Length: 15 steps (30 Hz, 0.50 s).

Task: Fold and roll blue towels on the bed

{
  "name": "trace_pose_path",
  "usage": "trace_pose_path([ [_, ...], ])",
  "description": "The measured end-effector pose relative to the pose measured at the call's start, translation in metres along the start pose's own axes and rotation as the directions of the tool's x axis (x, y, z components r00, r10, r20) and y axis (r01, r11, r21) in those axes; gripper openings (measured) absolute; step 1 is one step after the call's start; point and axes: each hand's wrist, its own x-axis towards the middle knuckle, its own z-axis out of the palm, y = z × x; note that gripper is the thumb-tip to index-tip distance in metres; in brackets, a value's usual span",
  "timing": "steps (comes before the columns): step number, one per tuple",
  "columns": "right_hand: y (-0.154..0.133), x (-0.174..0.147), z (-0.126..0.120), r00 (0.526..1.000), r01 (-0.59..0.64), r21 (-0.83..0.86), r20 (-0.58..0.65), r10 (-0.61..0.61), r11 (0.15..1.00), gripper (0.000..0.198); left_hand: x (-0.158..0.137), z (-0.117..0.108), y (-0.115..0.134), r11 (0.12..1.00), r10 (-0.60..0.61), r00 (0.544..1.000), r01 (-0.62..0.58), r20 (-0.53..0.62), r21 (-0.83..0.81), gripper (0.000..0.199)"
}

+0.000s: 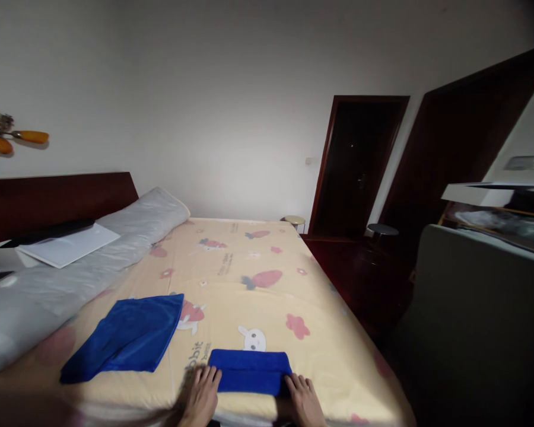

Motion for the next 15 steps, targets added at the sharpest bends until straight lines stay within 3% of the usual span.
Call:
trace_pose_path([
  [7,0.0003,0.0005,-0.0001,1.000,0.018,-0.009,-0.015,-0.018,1.000,0.053,-0.0010,-0.0072,0.0009,1.000,-0.002,0.998,0.003,0.060,-0.012,0.062],
  [15,-0.0003,0.0002,-0.0010,0.999,0.024,-0.004,-0.027,-0.024,1.000,0.054,-0.0011,-0.0029,0.0002,1.000,0.002,0.999,-0.002,0.044,0.003,0.065],
])
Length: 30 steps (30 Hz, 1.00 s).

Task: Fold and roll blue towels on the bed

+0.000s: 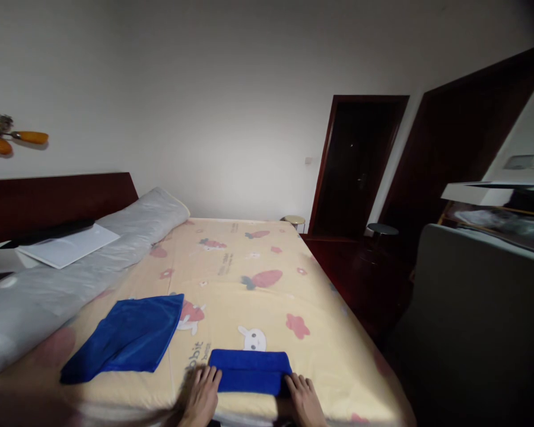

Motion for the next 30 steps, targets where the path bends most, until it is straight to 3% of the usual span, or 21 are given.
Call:
trace_pose_path([
  [6,0.001,-0.001,0.008,0.999,-0.014,-0.003,-0.030,0.014,1.000,0.055,-0.002,-0.004,0.001,0.999,-0.002,1.000,0.002,0.001,-0.037,0.061],
  [17,-0.002,0.001,-0.005,0.992,-0.053,0.036,0.120,0.048,0.998,0.062,0.000,0.001,-0.001,1.000,-0.006,1.000,0.007,0.016,-0.022,0.060],
  [30,-0.002,0.003,-0.015,0.979,-0.096,0.087,0.189,0.078,0.992,0.062,0.008,0.027,-0.008,0.998,-0.026,0.999,0.028,-0.045,0.057,0.073],
])
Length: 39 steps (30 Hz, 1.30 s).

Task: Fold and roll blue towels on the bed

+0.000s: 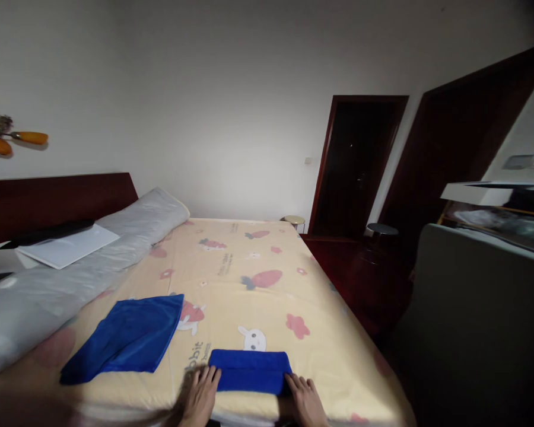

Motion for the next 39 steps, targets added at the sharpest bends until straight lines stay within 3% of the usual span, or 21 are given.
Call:
trace_pose_path([
  [7,0.004,0.001,0.000,1.000,0.019,0.055,-0.002,-0.019,0.998,0.060,0.000,-0.011,-0.001,1.000,0.009,1.000,-0.009,-0.001,-0.023,0.070],
  [13,-0.003,0.003,-0.010,1.000,0.009,0.086,-0.004,-0.008,0.996,0.037,0.000,-0.024,0.000,0.988,0.010,1.000,-0.011,-0.009,-0.154,0.052],
  [18,0.001,0.005,-0.002,0.993,-0.113,0.111,0.037,0.109,0.987,0.041,0.000,-0.027,-0.001,0.974,-0.019,1.000,0.023,0.020,-0.224,0.051],
  [21,0.007,0.007,0.003,0.989,-0.148,0.131,-0.002,0.150,0.980,0.041,0.001,-0.035,-0.003,0.977,-0.078,0.997,0.079,0.016,-0.198,0.051],
  [24,0.012,0.008,0.003,0.983,-0.099,0.105,-0.144,0.113,0.990,0.043,0.003,-0.042,-0.006,0.984,-0.129,0.990,0.122,-0.052,-0.130,0.051],
  [28,-0.001,0.005,-0.004,0.965,0.099,0.053,-0.249,-0.083,0.994,0.038,0.004,-0.037,-0.002,0.995,-0.076,0.978,0.063,-0.193,-0.076,0.055],
  [30,-0.015,0.003,-0.008,0.959,0.239,0.064,-0.175,-0.224,0.969,0.037,0.002,-0.030,0.005,0.999,-0.003,0.972,-0.008,-0.237,-0.044,0.058],
  [33,-0.030,0.002,-0.011,0.927,0.365,0.105,0.052,-0.372,0.925,0.050,-0.002,-0.020,0.019,0.989,0.146,0.973,-0.150,-0.178,-0.006,0.066],
  [36,-0.031,0.003,-0.012,0.922,0.302,0.120,0.213,-0.322,0.946,0.073,-0.006,-0.017,0.029,0.959,0.277,0.960,-0.279,-0.051,-0.042,0.078],
  [39,-0.025,0.004,-0.014,0.943,0.215,0.136,0.228,-0.242,0.967,0.076,-0.008,-0.021,0.034,0.956,0.284,0.958,-0.279,0.039,-0.096,0.086],
])
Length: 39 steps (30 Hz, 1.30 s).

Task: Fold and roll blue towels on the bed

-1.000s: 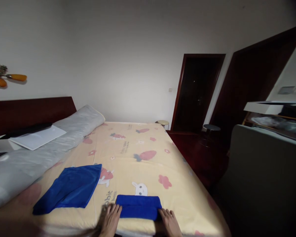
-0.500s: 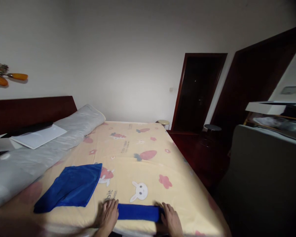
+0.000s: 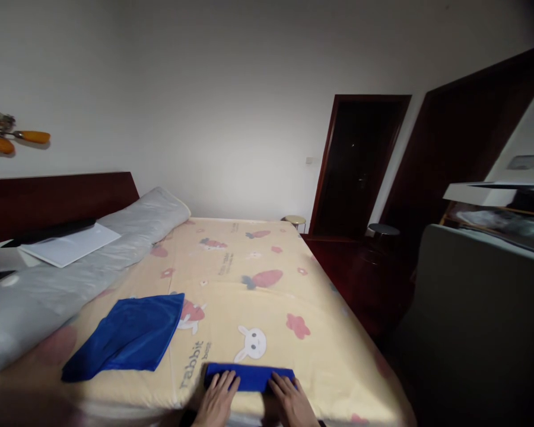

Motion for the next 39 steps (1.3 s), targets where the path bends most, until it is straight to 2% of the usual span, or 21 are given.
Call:
trace_pose_path([
  [5,0.006,0.000,-0.003,0.995,-0.079,0.009,-0.052,0.080,0.997,0.074,0.000,-0.006,-0.005,0.995,-0.103,0.994,0.103,0.035,-0.009,0.090],
  [10,0.015,-0.001,-0.001,0.989,-0.140,-0.012,-0.056,0.139,0.990,0.073,0.001,-0.004,-0.016,0.984,-0.175,0.984,0.175,0.004,0.019,0.085],
  [15,0.043,-0.003,0.016,0.963,-0.205,-0.062,-0.189,0.191,0.977,0.067,-0.002,0.002,-0.032,0.956,-0.257,0.962,0.267,-0.094,0.119,0.082],
  [20,0.061,-0.003,0.034,0.944,-0.214,-0.079,-0.275,0.185,0.974,0.070,-0.002,0.016,-0.043,0.954,-0.253,0.952,0.275,-0.169,0.119,0.080],
  [26,0.046,-0.004,0.018,0.945,-0.235,-0.036,-0.244,0.219,0.971,0.063,-0.001,0.020,-0.045,0.957,-0.252,0.950,0.273,-0.183,0.100,0.075],
  [30,0.033,-0.007,0.006,0.938,-0.243,0.008,-0.253,0.237,0.970,0.055,-0.001,0.010,-0.042,0.961,-0.245,0.953,0.263,-0.177,0.085,0.065],
  [34,0.025,-0.010,-0.001,0.940,-0.215,0.026,-0.266,0.215,0.976,0.056,-0.004,-0.004,-0.036,0.965,-0.260,0.957,0.263,-0.132,0.006,0.056],
  [39,0.016,-0.014,-0.007,0.950,-0.230,0.055,-0.206,0.236,0.972,0.056,-0.007,-0.004,-0.034,0.966,-0.255,0.963,0.249,-0.085,-0.074,0.063],
])
